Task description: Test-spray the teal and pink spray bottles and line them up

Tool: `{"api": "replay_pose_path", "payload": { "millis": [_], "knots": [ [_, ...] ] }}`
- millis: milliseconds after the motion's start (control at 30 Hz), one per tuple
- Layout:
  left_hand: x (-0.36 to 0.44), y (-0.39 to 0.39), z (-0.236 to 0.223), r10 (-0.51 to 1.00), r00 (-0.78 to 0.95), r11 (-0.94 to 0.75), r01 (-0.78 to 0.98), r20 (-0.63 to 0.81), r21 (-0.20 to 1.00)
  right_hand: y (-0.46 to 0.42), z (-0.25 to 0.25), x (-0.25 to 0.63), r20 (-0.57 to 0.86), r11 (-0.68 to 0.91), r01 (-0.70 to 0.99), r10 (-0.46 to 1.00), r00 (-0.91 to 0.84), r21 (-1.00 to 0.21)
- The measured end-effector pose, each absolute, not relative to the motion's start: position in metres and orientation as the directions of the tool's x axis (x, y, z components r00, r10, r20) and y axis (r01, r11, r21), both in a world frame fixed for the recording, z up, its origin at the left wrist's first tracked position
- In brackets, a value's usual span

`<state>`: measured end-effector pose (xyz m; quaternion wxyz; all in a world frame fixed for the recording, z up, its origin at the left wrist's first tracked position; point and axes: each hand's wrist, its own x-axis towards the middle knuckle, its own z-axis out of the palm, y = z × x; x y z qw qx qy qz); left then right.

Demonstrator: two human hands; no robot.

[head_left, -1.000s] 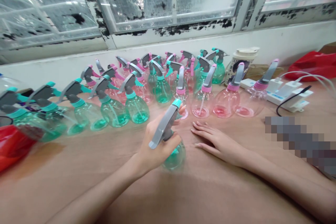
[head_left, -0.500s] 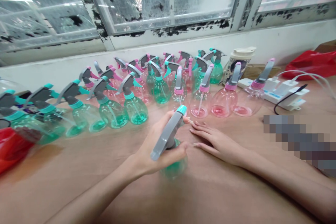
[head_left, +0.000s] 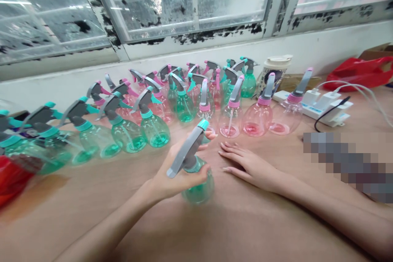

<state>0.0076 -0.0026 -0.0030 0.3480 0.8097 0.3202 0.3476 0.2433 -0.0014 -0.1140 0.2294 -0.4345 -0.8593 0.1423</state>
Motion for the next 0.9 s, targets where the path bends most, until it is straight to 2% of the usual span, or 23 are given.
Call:
{"api": "replay_pose_path", "payload": {
  "millis": [233, 467, 800, 900],
  "knots": [
    [0.0067, 0.0, -0.0111, 0.744, 0.536, -0.575, 0.208, 0.4, 0.791, -0.0015, -0.114, 0.2429, 0.263, 0.581, 0.694, 0.813, -0.519, -0.426],
    [0.0089, -0.0007, -0.0099, 0.771, 0.519, -0.512, 0.16, 0.369, 0.844, -0.001, -0.1151, 0.2433, 0.283, 0.598, 0.68, 0.801, -0.527, -0.425],
    [0.0065, -0.0071, -0.0111, 0.813, 0.445, -0.539, 0.33, 0.375, 0.775, -0.0014, -0.1145, 0.2431, 0.277, 0.593, 0.687, 0.805, -0.525, -0.419],
    [0.0064, -0.0078, -0.0084, 0.796, 0.454, -0.565, 0.321, 0.4, 0.76, -0.0014, -0.1142, 0.243, 0.28, 0.596, 0.682, 0.803, -0.527, -0.424]
  ]
}}
